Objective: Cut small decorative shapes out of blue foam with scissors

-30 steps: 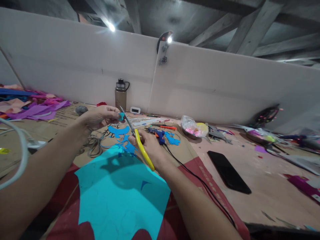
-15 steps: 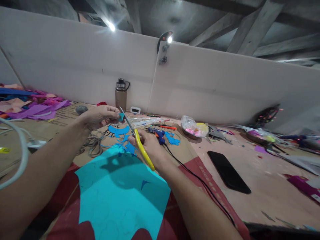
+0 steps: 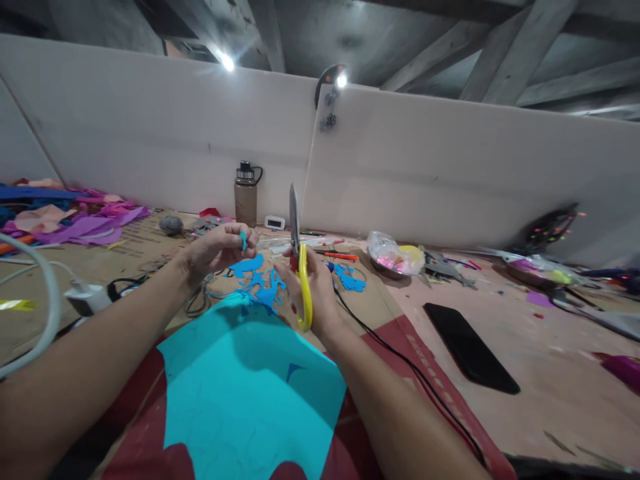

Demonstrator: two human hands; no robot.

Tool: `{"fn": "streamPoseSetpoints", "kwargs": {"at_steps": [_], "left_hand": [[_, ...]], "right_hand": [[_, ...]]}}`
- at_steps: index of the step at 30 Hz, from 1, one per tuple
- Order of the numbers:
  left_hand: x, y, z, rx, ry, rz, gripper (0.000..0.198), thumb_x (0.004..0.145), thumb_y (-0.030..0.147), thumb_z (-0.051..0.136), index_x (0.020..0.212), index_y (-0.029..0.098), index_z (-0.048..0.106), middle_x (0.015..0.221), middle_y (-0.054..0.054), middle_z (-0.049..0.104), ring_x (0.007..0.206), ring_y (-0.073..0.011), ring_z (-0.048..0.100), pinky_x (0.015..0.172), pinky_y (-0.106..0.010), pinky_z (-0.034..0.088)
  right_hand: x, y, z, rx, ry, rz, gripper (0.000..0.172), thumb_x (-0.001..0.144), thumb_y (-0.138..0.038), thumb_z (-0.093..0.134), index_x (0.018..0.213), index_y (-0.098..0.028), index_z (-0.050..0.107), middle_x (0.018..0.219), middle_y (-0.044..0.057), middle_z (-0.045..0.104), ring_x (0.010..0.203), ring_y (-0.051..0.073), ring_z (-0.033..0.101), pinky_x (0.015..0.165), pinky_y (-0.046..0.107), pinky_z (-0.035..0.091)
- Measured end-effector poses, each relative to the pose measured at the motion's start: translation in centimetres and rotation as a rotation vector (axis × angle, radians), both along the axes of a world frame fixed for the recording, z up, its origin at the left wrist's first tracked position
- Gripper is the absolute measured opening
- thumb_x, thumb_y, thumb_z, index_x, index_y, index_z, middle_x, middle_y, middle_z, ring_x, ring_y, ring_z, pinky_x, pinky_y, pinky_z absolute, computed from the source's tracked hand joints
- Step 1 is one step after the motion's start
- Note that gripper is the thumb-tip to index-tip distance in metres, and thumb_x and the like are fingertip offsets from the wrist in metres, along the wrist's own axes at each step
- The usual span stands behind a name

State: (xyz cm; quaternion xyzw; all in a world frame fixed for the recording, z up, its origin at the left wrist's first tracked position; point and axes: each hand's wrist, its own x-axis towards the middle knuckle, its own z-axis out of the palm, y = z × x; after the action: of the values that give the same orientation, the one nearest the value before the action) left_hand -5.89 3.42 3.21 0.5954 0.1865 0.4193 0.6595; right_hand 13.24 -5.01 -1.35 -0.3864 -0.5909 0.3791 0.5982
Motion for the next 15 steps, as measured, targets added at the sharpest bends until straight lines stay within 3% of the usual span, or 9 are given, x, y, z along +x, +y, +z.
{"fn": "streamPoseSetpoints", "kwargs": {"at_steps": [3,7,12,15], "left_hand": [[0.3,-0.2,-0.1,0.027,0.096,-0.009,0.026,0.053,0.024,0.084,0.063,0.014,0.063,0.071,-0.004,0.069,0.053,-0.0095,0.06,0.057,-0.024,0.048],[0.5,-0.2,0.1,0.143,0.344,-0.001,0.02,0.063,0.026,0.08,0.069,0.015,0.065,0.069,-0.005,0.07,0.055,-0.0139,0.066,0.055,-0.024,0.047],[1.2,-0.7,0.2,0.306,0.568,-0.022,0.017,0.066,0.025,0.079,0.069,0.014,0.066,0.062,-0.005,0.07,0.057,-0.0163,0.068,0.053,-0.022,0.046],[1.6,-1.3,0.2,0.315,0.582,-0.071,0.021,0.065,0.029,0.081,0.069,0.015,0.065,0.06,-0.004,0.069,0.056,-0.0167,0.068,0.052,-0.023,0.046]], "right_hand": [[0.1,0.2,-0.1,0.052,0.011,-0.031,0.036,0.082,-0.044,0.072,0.106,-0.025,0.052,0.062,-0.009,0.047,0.038,0.007,0.041,0.035,0.022,0.038],[0.3,0.3,0.3,0.143,0.07,-0.078,0.046,0.076,-0.04,0.078,0.109,-0.026,0.05,0.077,-0.004,0.059,0.055,0.01,0.056,0.047,0.024,0.048],[0.1,0.1,0.9,0.075,0.049,-0.062,0.048,0.075,-0.037,0.077,0.112,-0.026,0.049,0.089,0.001,0.068,0.059,0.012,0.059,0.047,0.023,0.046],[-0.2,0.1,1.0,0.043,0.039,-0.039,0.048,0.069,-0.036,0.08,0.106,-0.026,0.051,0.082,0.0,0.067,0.067,0.015,0.063,0.056,0.026,0.051]]}}
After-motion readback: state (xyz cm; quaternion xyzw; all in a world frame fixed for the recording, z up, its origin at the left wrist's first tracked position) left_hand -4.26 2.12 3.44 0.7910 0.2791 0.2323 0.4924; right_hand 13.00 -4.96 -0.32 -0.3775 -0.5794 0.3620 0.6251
